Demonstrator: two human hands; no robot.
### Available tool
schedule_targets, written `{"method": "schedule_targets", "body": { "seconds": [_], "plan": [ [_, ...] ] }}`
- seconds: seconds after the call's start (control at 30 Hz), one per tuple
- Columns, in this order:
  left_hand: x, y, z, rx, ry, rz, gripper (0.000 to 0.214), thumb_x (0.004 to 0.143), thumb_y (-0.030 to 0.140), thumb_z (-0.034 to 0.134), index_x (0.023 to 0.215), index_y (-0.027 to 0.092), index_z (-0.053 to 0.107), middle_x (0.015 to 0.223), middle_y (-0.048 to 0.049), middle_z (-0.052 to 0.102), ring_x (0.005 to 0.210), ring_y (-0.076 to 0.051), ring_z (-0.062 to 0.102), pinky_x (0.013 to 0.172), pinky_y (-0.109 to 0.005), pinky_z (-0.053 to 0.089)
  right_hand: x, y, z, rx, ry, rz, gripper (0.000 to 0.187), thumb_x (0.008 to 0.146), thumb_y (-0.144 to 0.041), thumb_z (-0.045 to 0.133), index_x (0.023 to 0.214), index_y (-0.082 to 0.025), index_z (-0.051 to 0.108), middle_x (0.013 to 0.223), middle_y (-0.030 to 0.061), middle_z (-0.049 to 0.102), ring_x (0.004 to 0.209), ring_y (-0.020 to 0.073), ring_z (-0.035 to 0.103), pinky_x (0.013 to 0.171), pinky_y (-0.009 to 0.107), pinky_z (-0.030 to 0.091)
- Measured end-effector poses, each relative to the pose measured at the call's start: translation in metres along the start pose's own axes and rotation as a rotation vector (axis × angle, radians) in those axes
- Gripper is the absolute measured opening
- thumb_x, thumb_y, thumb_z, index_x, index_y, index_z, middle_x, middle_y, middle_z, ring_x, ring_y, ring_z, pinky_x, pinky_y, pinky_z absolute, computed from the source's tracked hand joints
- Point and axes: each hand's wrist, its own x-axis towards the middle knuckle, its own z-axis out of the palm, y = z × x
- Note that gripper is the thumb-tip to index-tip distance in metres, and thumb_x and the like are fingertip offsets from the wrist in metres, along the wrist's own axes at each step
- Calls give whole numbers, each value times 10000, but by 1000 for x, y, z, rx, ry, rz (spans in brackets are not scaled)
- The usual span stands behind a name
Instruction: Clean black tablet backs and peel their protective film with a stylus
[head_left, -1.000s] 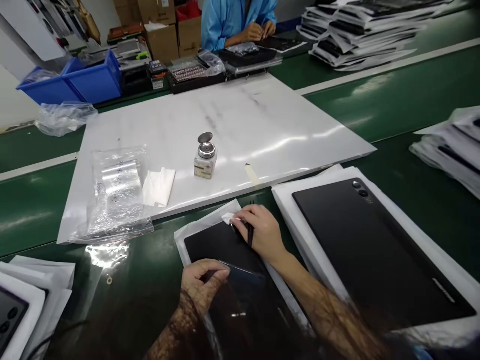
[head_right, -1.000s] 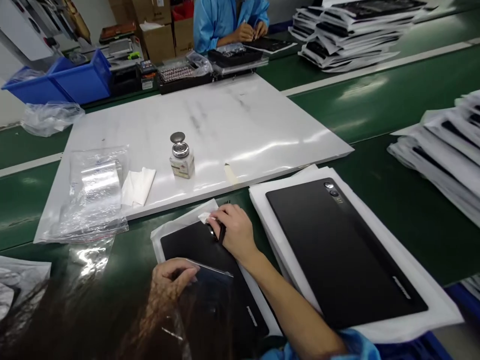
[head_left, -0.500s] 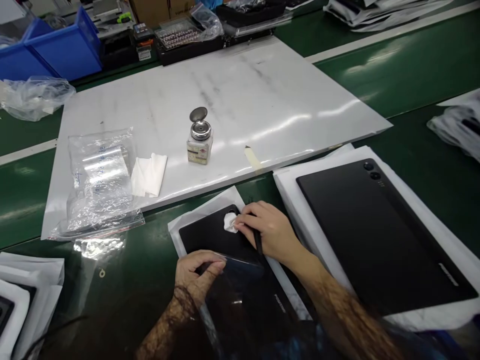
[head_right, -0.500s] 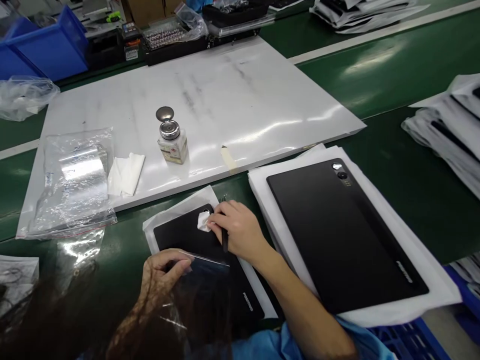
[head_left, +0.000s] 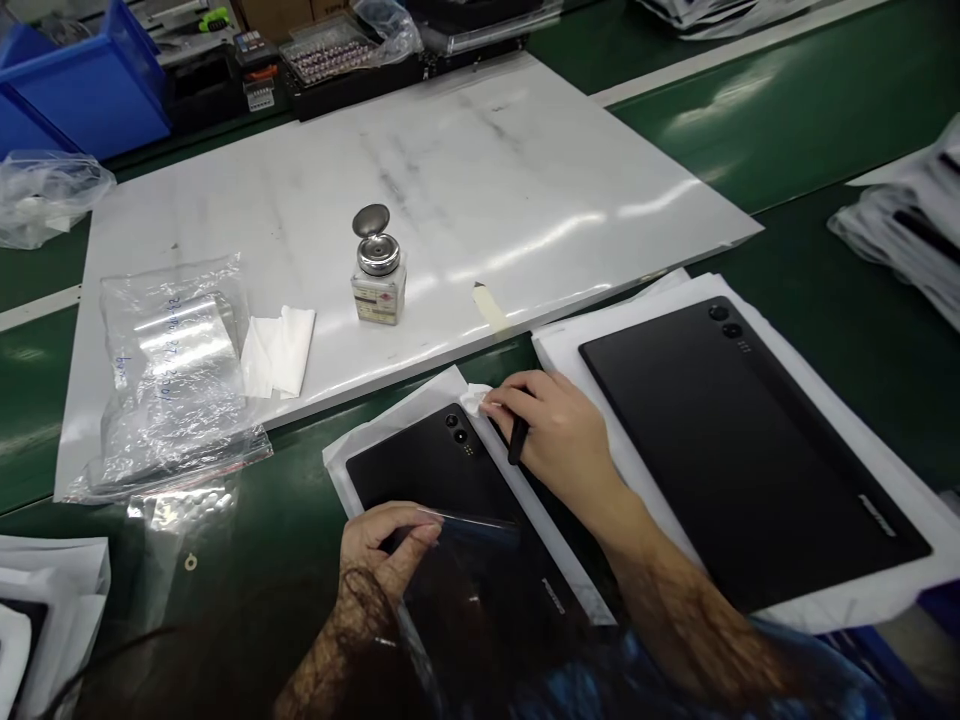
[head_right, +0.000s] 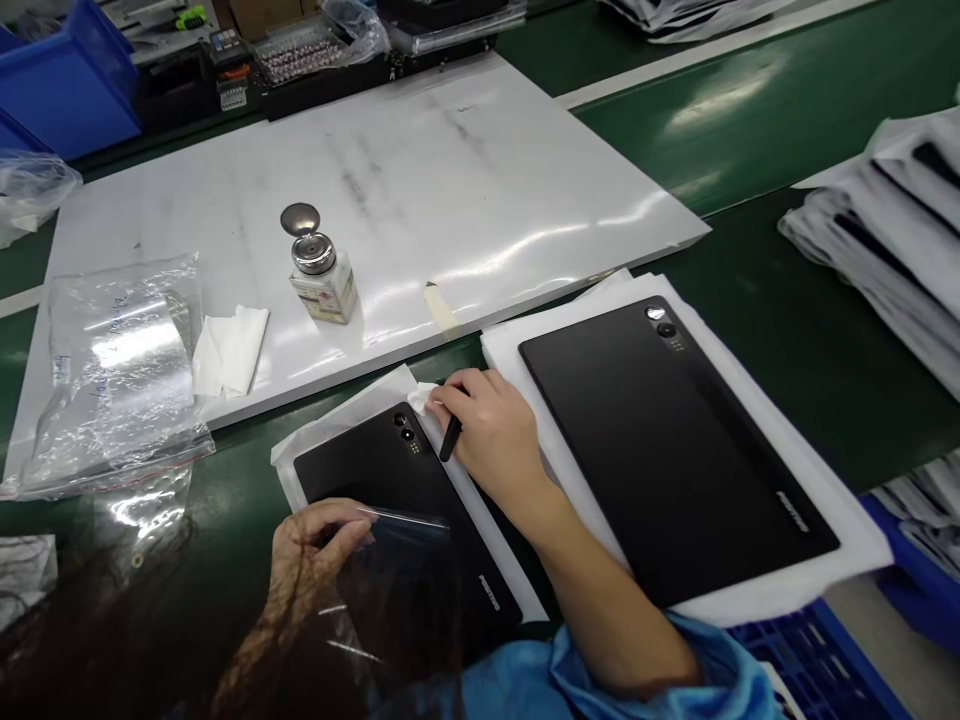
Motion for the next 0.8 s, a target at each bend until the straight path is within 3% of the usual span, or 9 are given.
{"method": "schedule_targets", "body": {
  "seconds": [0.1,0.23,0.37,0.53,0.67,0.8],
  "plan": [
    [0,2,0,-7,-6,-4,49,696,266,703,695,261,751,719,16,767,504,-157,697,476,-218,588,2,1,6,97,98,116,198,1147,-248,700,1007,-228,838,978,95,835,881,268,731,789,410,594],
    [0,1,-1,-15,-16,-25,51,699,267,700,690,257,750,715,13,765,507,-166,702,488,-237,596,3,1,9,239,180,157,151,1137,-226,705,1027,-254,805,953,74,845,896,266,773,841,415,617],
    [0,-1,-1,-18,-19,-47,53,697,271,698,690,257,749,728,6,765,518,-173,702,506,-253,597,3,2,11,277,181,186,47,1107,-282,766,1091,-266,808,966,75,867,865,296,779,819,453,636],
    [1,1,-1,-41,-14,-75,55,681,274,699,669,257,750,710,2,765,519,-171,696,510,-241,581,11,-5,16,318,140,179,53,1097,-277,770,1059,-299,801,962,58,865,888,321,799,810,460,628],
    [2,1,-2,-80,2,-87,61,666,282,690,649,264,746,698,2,769,487,-174,691,461,-227,563,43,-24,14,372,245,131,100,1103,-284,781,1005,-305,785,948,40,861,866,293,787,805,439,618],
    [7,1,-2,-88,14,-73,69,631,251,697,591,248,753,565,-9,756,439,-182,684,405,-201,536,111,-43,15,415,423,77,105,1112,-290,771,1007,-290,779,995,47,863,916,271,786,869,442,631]
  ]
}}
